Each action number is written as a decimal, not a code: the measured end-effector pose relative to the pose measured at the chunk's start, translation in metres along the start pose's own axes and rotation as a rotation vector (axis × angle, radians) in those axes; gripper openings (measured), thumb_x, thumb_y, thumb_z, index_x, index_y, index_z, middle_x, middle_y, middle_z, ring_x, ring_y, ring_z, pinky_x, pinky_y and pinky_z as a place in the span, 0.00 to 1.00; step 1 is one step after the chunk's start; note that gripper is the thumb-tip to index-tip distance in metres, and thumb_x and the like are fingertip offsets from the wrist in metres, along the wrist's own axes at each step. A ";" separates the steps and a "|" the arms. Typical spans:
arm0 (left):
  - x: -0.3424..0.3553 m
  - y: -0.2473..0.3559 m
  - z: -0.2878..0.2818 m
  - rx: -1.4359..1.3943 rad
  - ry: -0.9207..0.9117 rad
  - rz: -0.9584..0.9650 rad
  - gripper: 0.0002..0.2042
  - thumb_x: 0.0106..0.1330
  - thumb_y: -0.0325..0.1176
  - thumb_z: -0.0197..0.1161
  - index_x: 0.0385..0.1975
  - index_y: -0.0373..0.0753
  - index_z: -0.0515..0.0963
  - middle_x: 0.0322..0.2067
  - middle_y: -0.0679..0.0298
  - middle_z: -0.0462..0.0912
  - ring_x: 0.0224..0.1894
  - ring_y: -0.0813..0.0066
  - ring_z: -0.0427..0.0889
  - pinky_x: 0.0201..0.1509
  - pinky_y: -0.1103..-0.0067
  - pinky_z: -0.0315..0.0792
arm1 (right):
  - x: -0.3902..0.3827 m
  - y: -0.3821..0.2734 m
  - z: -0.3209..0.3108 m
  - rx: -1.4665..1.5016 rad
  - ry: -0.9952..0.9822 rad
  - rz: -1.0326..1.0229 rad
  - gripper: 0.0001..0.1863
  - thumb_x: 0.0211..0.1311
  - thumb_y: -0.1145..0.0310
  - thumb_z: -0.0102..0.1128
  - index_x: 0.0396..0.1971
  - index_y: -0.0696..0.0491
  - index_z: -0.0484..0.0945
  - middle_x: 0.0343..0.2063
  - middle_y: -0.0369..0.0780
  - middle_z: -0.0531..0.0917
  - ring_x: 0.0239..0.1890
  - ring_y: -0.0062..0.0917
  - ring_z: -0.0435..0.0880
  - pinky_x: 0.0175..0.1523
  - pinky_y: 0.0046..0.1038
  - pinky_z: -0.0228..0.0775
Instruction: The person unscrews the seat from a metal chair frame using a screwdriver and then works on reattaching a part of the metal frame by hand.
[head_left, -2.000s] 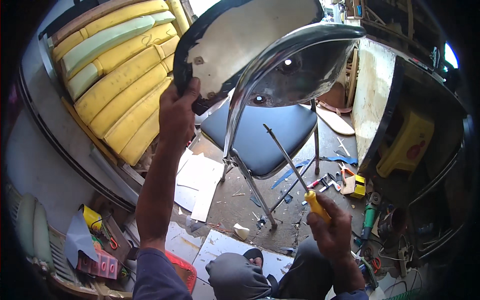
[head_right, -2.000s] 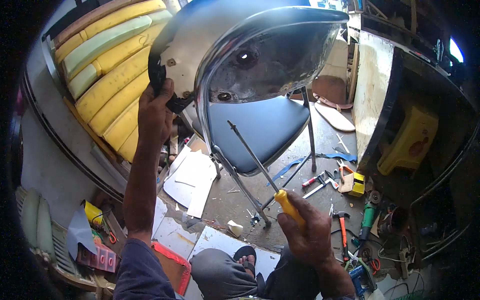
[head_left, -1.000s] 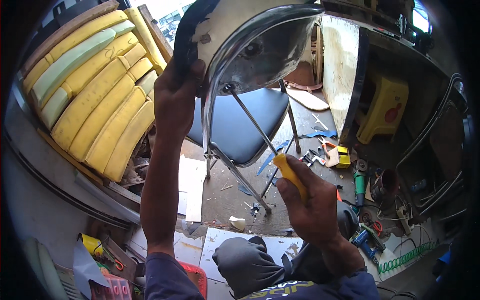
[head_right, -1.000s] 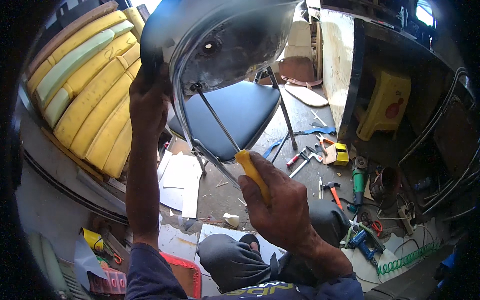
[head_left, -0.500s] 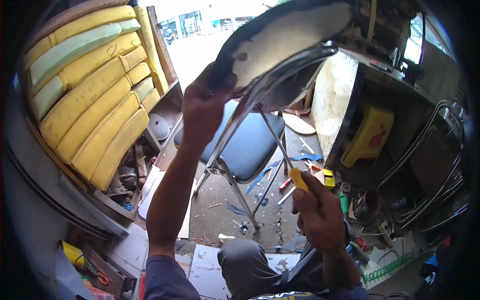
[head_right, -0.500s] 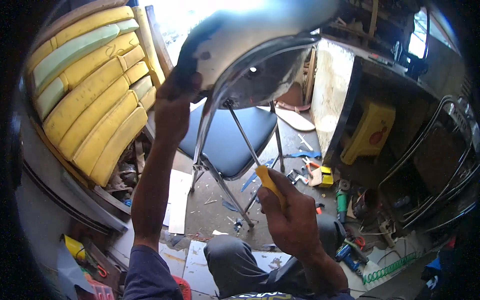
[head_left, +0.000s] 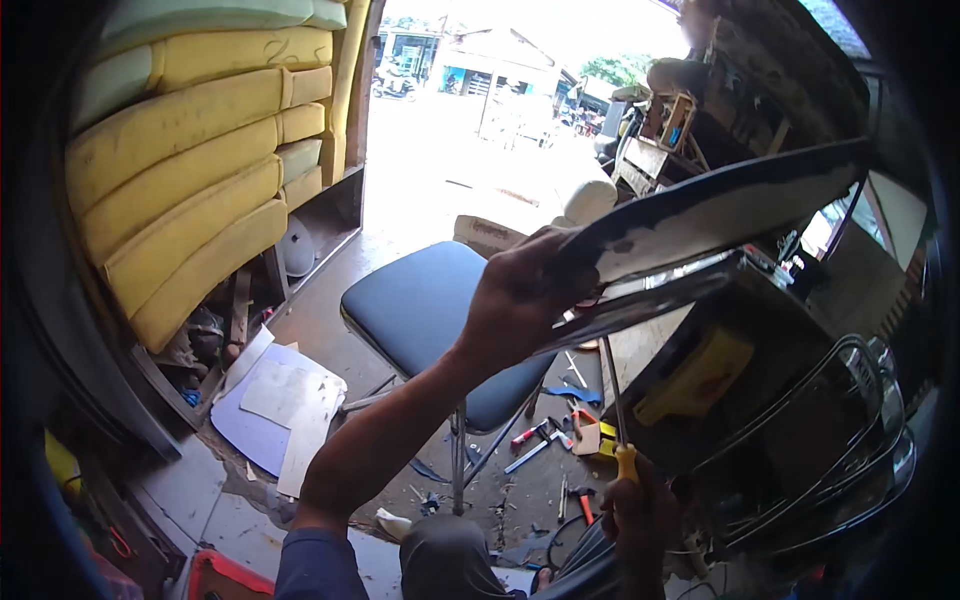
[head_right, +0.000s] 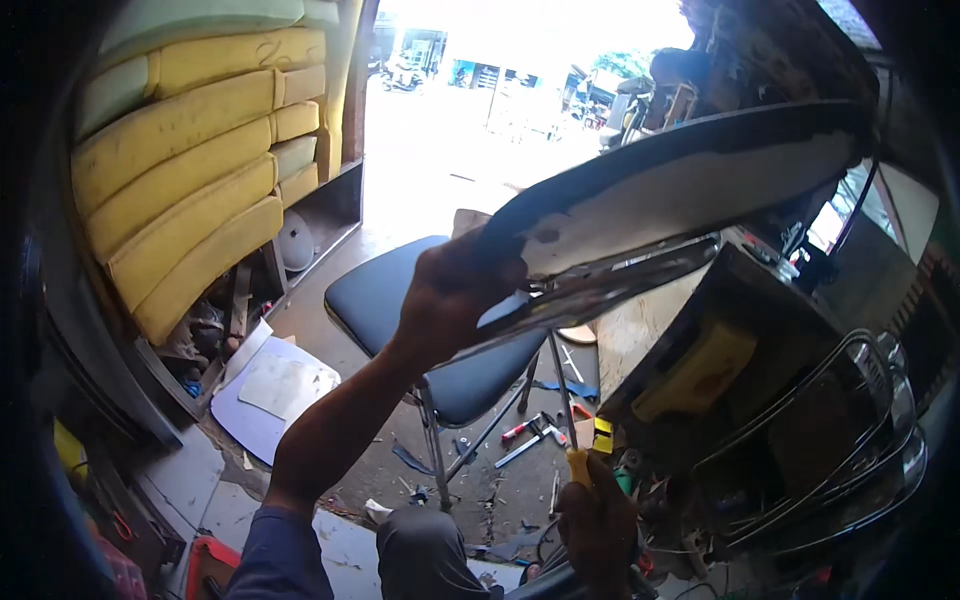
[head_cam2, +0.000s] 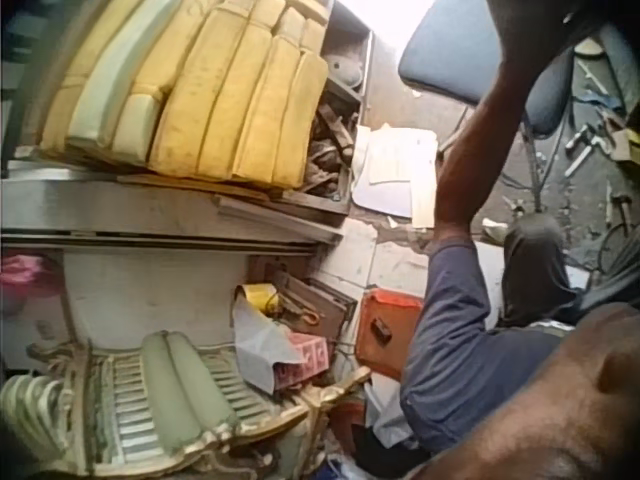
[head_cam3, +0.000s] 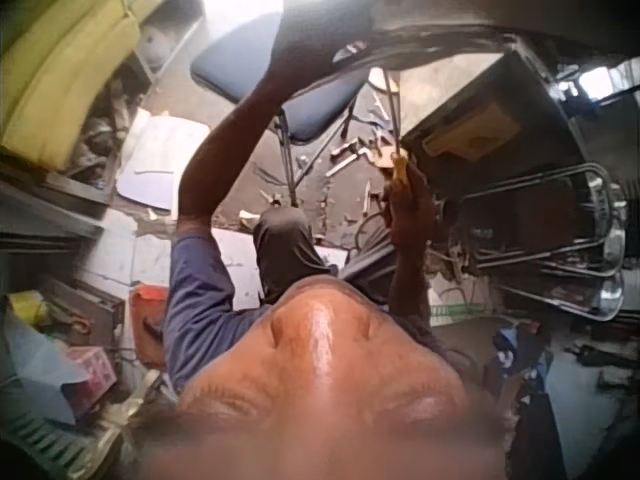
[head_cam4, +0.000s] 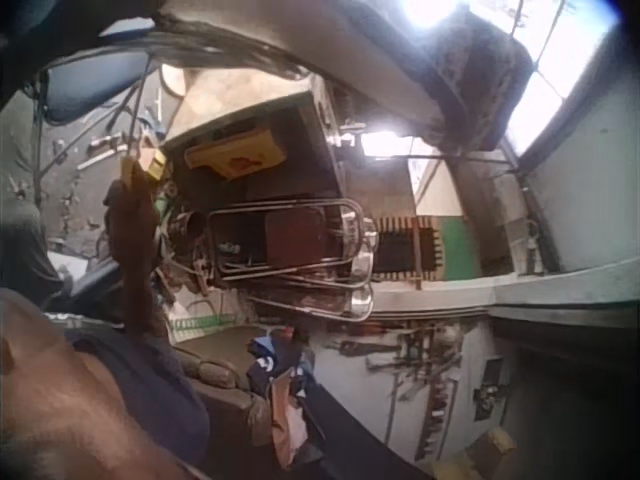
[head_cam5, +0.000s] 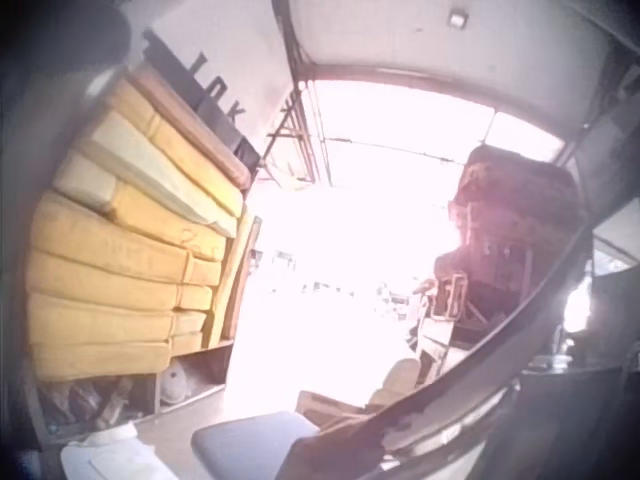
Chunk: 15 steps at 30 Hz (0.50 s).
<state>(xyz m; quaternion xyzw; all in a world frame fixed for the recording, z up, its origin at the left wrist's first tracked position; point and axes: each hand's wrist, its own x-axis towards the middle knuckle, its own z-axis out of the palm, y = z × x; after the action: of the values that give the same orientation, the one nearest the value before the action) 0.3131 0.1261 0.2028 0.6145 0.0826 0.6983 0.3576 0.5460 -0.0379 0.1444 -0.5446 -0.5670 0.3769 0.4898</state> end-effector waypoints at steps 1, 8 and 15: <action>0.001 -0.002 -0.004 -0.017 -0.019 -0.011 0.17 0.70 0.24 0.65 0.58 0.33 0.78 0.45 0.65 0.79 0.46 0.82 0.80 0.52 0.82 0.77 | 0.000 0.003 0.002 0.001 0.021 0.000 0.23 0.71 0.62 0.59 0.61 0.58 0.75 0.21 0.32 0.78 0.15 0.10 0.69 0.18 0.17 0.59; -0.004 0.000 -0.018 -0.031 -0.179 -0.023 0.17 0.68 0.23 0.67 0.56 0.33 0.80 0.43 0.65 0.79 0.47 0.82 0.79 0.53 0.82 0.75 | -0.003 0.034 0.001 0.120 0.157 0.048 0.25 0.70 0.57 0.62 0.59 0.57 0.75 0.20 0.34 0.77 0.13 0.13 0.69 0.16 0.19 0.58; -0.011 -0.004 -0.018 -0.173 -0.123 -0.123 0.16 0.68 0.24 0.67 0.55 0.33 0.80 0.44 0.64 0.85 0.47 0.82 0.82 0.53 0.80 0.76 | -0.008 0.031 0.005 -0.048 0.256 0.060 0.13 0.69 0.67 0.60 0.49 0.56 0.80 0.18 0.31 0.76 0.16 0.13 0.72 0.21 0.19 0.61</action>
<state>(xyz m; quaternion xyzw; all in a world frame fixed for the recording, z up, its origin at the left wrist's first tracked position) 0.2983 0.1280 0.1874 0.6168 0.0376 0.6406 0.4557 0.5480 -0.0417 0.1120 -0.6165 -0.4922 0.3052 0.5334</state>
